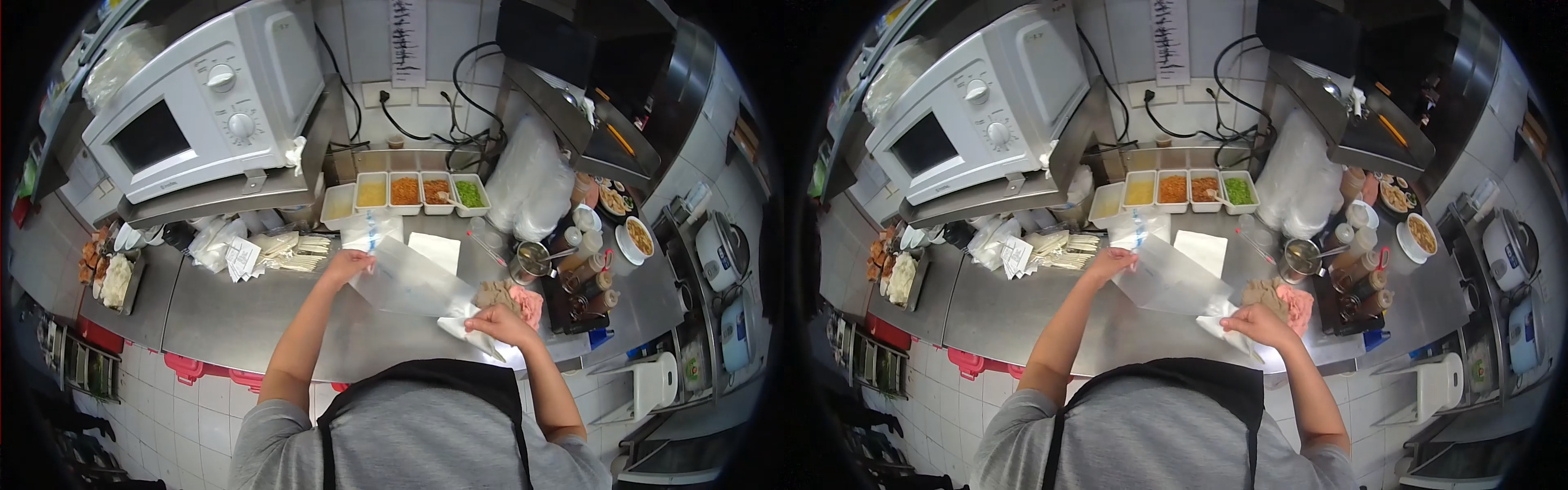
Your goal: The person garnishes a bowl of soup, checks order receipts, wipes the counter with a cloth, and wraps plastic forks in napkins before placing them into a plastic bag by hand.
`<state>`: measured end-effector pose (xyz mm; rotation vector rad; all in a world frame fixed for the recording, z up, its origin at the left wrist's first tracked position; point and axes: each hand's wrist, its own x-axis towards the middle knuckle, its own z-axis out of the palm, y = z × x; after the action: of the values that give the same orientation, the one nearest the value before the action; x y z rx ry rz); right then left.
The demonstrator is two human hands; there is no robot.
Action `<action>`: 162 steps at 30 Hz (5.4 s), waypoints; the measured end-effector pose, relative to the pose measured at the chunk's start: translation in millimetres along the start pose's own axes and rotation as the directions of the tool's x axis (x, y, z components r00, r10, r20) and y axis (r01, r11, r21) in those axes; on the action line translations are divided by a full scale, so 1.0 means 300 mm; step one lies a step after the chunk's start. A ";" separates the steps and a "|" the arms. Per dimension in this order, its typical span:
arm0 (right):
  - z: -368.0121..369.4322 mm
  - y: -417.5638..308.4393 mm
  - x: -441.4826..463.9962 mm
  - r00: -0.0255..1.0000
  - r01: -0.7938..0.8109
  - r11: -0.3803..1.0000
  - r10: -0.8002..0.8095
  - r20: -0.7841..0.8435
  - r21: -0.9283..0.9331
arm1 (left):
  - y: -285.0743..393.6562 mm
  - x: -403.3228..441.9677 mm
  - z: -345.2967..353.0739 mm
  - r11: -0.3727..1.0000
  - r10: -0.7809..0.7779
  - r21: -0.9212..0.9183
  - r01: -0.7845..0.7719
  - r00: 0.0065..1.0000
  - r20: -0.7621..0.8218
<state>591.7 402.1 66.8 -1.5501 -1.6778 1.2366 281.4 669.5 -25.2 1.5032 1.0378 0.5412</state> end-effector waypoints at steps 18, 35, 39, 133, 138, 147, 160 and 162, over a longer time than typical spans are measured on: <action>-0.295 0.203 -0.429 0.883 -0.162 0.986 0.131 -0.450 -0.031 | 0.149 -0.095 0.972 0.233 0.711 0.639 -0.733 0.577 0.402; -0.243 0.056 -0.091 0.992 -0.105 0.988 0.096 -0.081 -0.110 | 0.012 -0.690 0.422 0.657 0.326 0.707 -0.259 0.944 0.043; -0.151 0.047 0.001 0.998 -0.004 0.997 0.008 0.054 -0.073 | -0.066 -0.649 0.389 0.735 0.390 0.578 -0.354 0.919 0.067; 0.434 0.120 0.427 0.867 -0.008 0.919 -0.191 0.461 0.395 | -0.143 -0.443 0.038 0.672 -0.211 -0.664 0.327 0.944 0.252; 0.394 0.108 0.428 0.881 -0.028 0.991 -0.037 0.472 0.132 | -0.154 -0.407 0.029 0.678 -0.218 -0.656 0.333 0.942 0.253; 0.418 0.101 0.471 0.868 0.016 0.982 -0.107 0.485 0.187 | -0.133 -0.420 0.021 0.665 -0.224 -0.663 0.344 0.939 0.262; 0.424 0.148 0.515 0.851 0.231 0.957 -0.287 0.440 0.177 | -0.063 -0.493 0.126 0.851 0.523 0.355 -0.386 0.680 -0.514; 0.441 0.193 0.521 0.869 0.370 0.921 -0.391 0.303 0.126 | -0.047 -0.506 0.202 0.728 0.580 0.553 -0.405 0.795 -0.180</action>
<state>474.5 513.1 -71.7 -0.9438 -2.0076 1.3602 250.7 508.6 -19.0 2.2383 1.0758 1.0110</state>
